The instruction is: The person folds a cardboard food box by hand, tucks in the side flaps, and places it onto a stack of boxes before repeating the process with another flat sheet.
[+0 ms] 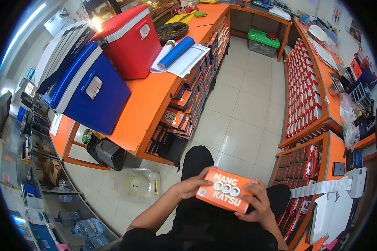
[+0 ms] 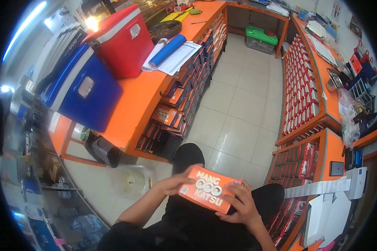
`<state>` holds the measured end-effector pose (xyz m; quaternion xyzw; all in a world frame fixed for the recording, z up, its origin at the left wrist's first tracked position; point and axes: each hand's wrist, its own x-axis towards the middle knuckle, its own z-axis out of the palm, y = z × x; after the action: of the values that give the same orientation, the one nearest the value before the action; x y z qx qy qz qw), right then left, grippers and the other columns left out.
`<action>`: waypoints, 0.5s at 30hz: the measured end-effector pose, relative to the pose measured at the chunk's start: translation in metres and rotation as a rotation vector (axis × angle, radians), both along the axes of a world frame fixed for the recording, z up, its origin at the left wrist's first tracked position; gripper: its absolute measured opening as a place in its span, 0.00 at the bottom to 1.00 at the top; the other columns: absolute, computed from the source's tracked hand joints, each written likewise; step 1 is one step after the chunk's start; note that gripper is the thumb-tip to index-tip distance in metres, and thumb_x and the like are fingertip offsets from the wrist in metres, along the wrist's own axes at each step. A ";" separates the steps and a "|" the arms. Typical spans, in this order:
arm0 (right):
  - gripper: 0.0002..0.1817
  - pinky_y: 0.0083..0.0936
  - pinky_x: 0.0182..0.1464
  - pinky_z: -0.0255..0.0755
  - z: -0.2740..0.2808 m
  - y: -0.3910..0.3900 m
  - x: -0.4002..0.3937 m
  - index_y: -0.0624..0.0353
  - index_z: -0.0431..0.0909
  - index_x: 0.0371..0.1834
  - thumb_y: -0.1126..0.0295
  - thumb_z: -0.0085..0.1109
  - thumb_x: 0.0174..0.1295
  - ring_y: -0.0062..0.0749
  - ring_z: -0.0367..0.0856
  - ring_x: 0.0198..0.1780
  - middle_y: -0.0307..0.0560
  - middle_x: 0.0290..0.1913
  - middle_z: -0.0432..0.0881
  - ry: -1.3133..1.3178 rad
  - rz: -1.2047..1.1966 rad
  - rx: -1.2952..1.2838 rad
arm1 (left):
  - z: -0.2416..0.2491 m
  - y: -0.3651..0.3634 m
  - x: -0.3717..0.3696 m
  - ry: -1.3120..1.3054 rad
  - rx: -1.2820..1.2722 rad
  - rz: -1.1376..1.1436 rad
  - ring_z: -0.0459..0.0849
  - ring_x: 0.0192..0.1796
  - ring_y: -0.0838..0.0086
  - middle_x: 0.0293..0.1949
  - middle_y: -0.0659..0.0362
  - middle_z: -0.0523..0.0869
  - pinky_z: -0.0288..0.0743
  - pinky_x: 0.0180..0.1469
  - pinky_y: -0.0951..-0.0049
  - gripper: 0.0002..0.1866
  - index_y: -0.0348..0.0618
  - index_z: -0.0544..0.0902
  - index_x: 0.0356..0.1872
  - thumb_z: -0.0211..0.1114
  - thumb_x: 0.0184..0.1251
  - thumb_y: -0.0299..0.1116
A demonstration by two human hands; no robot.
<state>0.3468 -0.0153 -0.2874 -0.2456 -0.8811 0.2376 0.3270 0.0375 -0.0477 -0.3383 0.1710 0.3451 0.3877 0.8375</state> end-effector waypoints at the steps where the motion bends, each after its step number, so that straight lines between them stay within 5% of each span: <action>1: 0.35 0.63 0.74 0.61 0.000 0.000 -0.002 0.55 0.82 0.55 0.47 0.82 0.47 0.49 0.77 0.67 0.55 0.65 0.78 0.019 -0.068 0.004 | -0.013 0.000 -0.008 0.018 0.039 0.091 0.75 0.74 0.64 0.73 0.50 0.73 0.73 0.75 0.59 0.37 0.38 0.59 0.79 0.66 0.74 0.31; 3: 0.41 0.63 0.75 0.59 0.003 0.008 0.003 0.58 0.78 0.60 0.41 0.78 0.51 0.56 0.72 0.71 0.58 0.68 0.73 -0.028 -0.113 -0.044 | -0.054 0.000 -0.040 -0.061 -0.103 0.245 0.77 0.73 0.63 0.70 0.49 0.77 0.72 0.75 0.57 0.33 0.38 0.63 0.77 0.64 0.75 0.32; 9: 0.30 0.46 0.70 0.68 0.009 0.014 0.029 0.61 0.80 0.59 0.50 0.74 0.60 0.54 0.78 0.64 0.54 0.62 0.80 -0.155 -0.180 -0.451 | -0.151 0.007 -0.120 0.060 -0.081 0.862 0.83 0.62 0.65 0.62 0.54 0.84 0.78 0.64 0.62 0.25 0.40 0.75 0.66 0.67 0.75 0.42; 11: 0.26 0.41 0.67 0.72 0.007 0.009 0.035 0.61 0.81 0.58 0.55 0.71 0.64 0.52 0.80 0.61 0.52 0.58 0.83 -0.351 -0.200 -0.473 | -0.174 0.013 -0.137 -0.053 -0.178 1.009 0.83 0.59 0.60 0.58 0.54 0.78 0.80 0.64 0.57 0.26 0.45 0.71 0.66 0.68 0.74 0.41; 15: 0.26 0.41 0.66 0.72 -0.004 -0.002 0.044 0.62 0.81 0.59 0.55 0.70 0.65 0.52 0.80 0.62 0.53 0.58 0.83 -0.467 -0.166 -0.538 | -0.192 0.037 -0.147 -0.016 -0.290 1.216 0.82 0.57 0.62 0.58 0.54 0.77 0.79 0.59 0.62 0.27 0.46 0.73 0.64 0.71 0.71 0.45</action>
<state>0.3908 -0.0176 -0.2913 -0.4413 -0.8150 0.3710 0.0588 -0.1100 -0.0104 -0.5308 -0.1744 0.4237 0.7454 0.4842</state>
